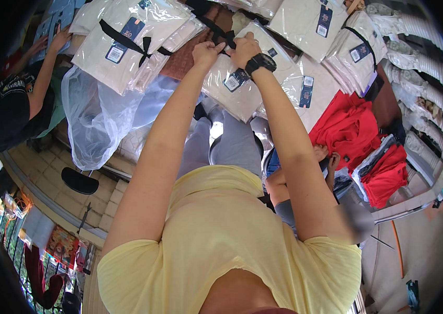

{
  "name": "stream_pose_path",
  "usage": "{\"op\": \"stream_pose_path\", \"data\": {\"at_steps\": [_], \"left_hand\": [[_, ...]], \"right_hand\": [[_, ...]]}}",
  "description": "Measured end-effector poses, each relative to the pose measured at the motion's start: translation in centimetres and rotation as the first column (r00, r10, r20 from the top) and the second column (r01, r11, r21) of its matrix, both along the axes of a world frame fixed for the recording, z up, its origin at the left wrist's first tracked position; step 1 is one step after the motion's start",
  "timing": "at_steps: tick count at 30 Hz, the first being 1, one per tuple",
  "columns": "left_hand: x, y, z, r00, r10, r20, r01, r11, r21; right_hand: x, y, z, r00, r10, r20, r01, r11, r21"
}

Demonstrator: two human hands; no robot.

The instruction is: The person sorts and stacks packages of beige and red garments on a table, handling one package at a time and organizing them into different piles alongside other people.

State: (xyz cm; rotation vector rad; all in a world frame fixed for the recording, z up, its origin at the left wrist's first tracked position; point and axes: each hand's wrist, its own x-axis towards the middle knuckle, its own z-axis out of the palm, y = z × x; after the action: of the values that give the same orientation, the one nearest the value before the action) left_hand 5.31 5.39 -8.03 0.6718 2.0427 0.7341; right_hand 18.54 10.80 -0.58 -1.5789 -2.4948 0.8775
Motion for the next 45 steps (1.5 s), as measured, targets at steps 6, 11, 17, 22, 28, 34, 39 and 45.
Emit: {"op": "stream_pose_path", "data": {"at_steps": [6, 11, 17, 22, 28, 34, 39, 45], "left_hand": [[-0.7, -0.4, -1.8, 0.996, -0.057, -0.062, 0.06, 0.997, 0.048], [0.1, 1.3, -1.1, 0.954, -0.158, -0.254, 0.147, 0.987, -0.062], [0.3, 1.6, -1.1, 0.95, -0.132, -0.282, 0.107, 0.989, -0.101], [0.8, 2.2, -1.1, 0.94, -0.127, -0.316, 0.086, 0.986, -0.14], [1.0, 2.0, -1.1, 0.914, -0.142, -0.38, 0.101, 0.987, -0.128], [0.9, 1.9, -1.6, 0.91, -0.13, -0.394, 0.109, 0.991, -0.076], [1.1, 1.7, -2.0, 0.907, -0.142, -0.396, 0.122, 0.99, -0.076], [-1.3, 0.7, 1.1, 0.682, 0.129, 0.72, -0.292, 0.95, 0.107]], "right_hand": [[-0.5, -1.3, -0.2, 0.949, -0.148, -0.279, 0.06, 0.951, -0.303], [-0.4, -1.6, 0.5, 0.975, -0.197, -0.099, 0.167, 0.953, -0.252], [0.7, -1.6, 1.1, 0.928, -0.306, -0.212, 0.195, 0.884, -0.424], [2.0, -2.4, 1.0, 0.874, -0.375, -0.309, 0.21, 0.865, -0.455], [3.0, -3.6, 2.4, 0.848, -0.383, -0.367, 0.201, 0.872, -0.446], [4.4, -4.4, 2.8, 0.814, -0.409, -0.412, 0.189, 0.858, -0.477], [4.9, -5.2, 2.6, 0.82, -0.379, -0.429, 0.18, 0.882, -0.435], [4.5, -0.3, 1.5, 0.693, -0.459, -0.556, 0.136, 0.84, -0.525]]}}
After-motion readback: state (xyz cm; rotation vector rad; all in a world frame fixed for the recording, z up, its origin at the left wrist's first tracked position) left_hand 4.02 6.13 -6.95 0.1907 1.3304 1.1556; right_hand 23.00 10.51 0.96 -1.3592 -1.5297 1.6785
